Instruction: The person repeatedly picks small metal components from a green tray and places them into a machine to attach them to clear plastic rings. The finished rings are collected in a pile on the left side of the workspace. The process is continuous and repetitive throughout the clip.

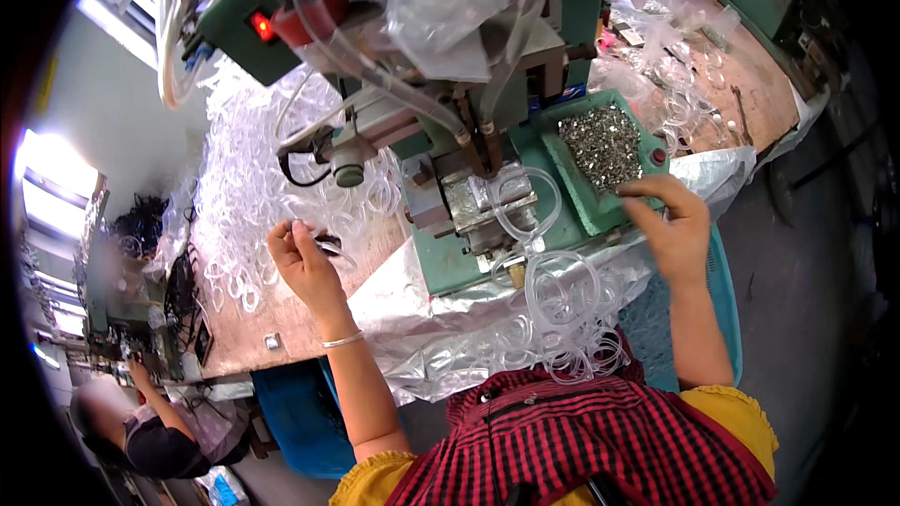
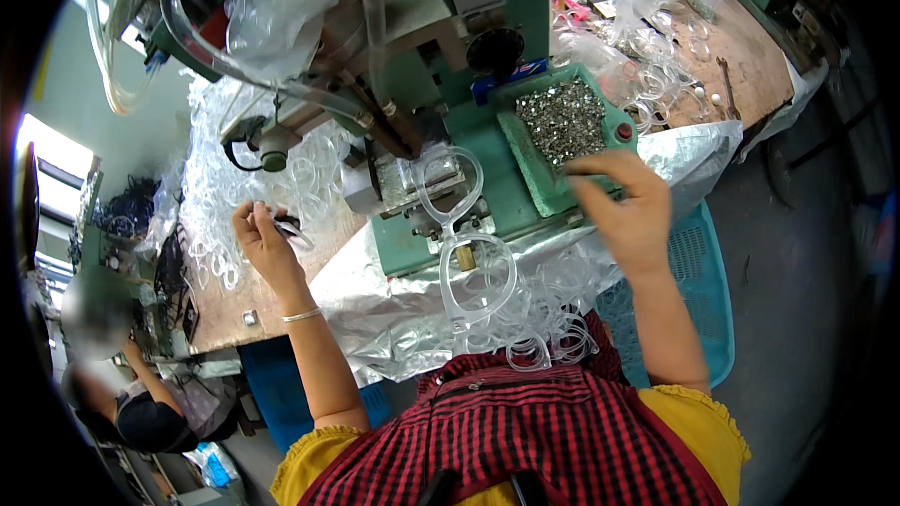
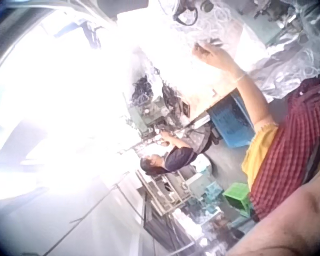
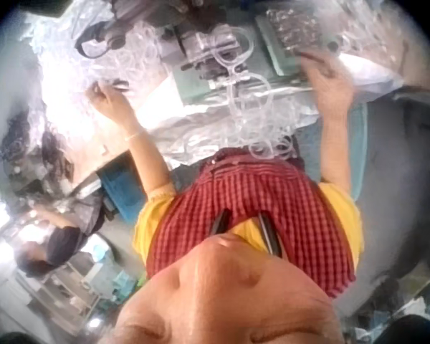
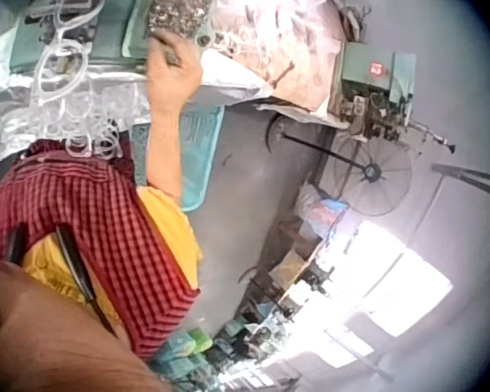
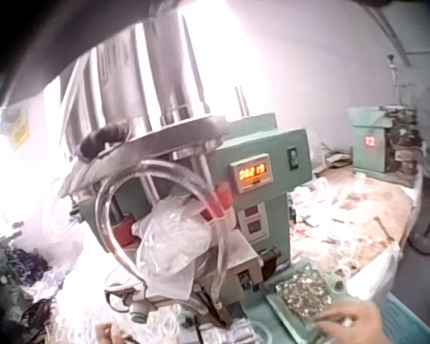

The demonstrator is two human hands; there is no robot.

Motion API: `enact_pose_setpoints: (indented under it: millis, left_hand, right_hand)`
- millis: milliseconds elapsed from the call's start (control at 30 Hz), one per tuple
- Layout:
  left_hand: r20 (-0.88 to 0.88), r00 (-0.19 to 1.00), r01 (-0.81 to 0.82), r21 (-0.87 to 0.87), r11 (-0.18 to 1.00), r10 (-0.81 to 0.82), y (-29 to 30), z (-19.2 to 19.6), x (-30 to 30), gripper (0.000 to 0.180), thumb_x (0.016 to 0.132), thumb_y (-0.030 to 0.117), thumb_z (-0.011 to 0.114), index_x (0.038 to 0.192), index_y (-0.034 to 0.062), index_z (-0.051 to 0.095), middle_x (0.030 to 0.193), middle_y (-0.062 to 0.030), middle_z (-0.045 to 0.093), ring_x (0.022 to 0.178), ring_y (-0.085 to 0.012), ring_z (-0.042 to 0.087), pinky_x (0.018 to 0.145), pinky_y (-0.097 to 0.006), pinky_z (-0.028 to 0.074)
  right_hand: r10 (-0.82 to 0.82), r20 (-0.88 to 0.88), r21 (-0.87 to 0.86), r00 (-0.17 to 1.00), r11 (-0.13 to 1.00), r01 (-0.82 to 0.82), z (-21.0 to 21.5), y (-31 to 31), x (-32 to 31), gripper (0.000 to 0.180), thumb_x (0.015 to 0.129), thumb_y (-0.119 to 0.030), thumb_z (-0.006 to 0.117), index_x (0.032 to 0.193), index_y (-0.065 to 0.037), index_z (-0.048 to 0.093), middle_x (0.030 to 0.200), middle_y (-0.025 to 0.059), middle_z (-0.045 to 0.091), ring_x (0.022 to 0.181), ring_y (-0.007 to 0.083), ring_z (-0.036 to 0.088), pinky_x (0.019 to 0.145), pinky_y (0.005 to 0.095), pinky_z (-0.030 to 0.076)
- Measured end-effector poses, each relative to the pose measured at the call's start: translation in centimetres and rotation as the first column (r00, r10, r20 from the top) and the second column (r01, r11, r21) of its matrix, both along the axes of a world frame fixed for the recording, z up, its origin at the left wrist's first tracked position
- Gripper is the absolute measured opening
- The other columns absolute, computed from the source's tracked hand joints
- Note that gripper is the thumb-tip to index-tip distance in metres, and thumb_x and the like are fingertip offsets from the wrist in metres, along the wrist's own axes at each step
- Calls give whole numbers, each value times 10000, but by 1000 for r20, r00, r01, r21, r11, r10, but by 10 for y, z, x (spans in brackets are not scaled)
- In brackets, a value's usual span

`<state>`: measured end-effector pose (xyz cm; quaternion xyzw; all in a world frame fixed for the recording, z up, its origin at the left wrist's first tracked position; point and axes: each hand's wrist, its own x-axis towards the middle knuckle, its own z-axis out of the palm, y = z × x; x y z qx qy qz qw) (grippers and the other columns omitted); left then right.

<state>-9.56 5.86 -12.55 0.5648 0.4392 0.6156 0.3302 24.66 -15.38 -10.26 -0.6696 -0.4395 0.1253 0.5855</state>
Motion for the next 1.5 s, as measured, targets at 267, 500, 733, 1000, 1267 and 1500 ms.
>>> enact_pose_setpoints:
  millis: [267,500,733,1000,1267,1500]
  left_hand:
    - [34,996,80,-70,994,-78,0,-45,6,98,939,58,604,935,61,506,831,-22,567,712,-82,531,638,-237,471]
    - [221,969,75,173,982,-113,-40,-4,34,72,971,80,580,1030,48,553,918,-82,629,837,-161,633,736,-344,566]
    - [33,959,209,588,781,-282,-44,98,76,163,983,60,550,1145,66,540,1017,-97,641,919,-179,634,731,-390,552]
    - [40,919,299,580,758,-393,-61,89,91,169,935,42,599,1093,27,544,969,-118,630,889,-204,638,839,-347,529]
    - [179,916,204,566,799,-360,-64,107,99,230,908,55,635,1097,19,508,903,-143,626,810,-225,643,749,-353,546]
    - [110,932,219,591,777,-346,-45,109,97,137,953,53,591,1084,38,559,973,-105,652,866,-187,638,737,-373,578]
  right_hand:
    - [349,-191,152,917,934,-324,44,103,-45,342,726,-82,704,1048,18,652,852,97,691,827,181,665,791,303,504]
    - [352,-180,141,919,933,-330,41,95,-44,448,735,-87,707,1146,45,587,860,89,686,860,178,658,830,305,494]
    - [524,-475,305,707,852,-426,47,96,-60,463,775,-7,695,1214,7,549,841,44,672,776,83,602,710,242,473]
    - [430,-486,232,761,903,-362,58,84,-69,521,826,40,661,1304,36,455,1028,79,671,921,85,594,831,241,470]
    - [380,-421,300,824,915,-269,40,89,-78,535,798,39,692,1288,37,477,960,63,658,911,100,598,816,243,468]
    - [394,-622,437,676,892,-118,34,93,-98,437,815,46,676,1224,44,519,971,62,662,858,75,602,795,226,463]
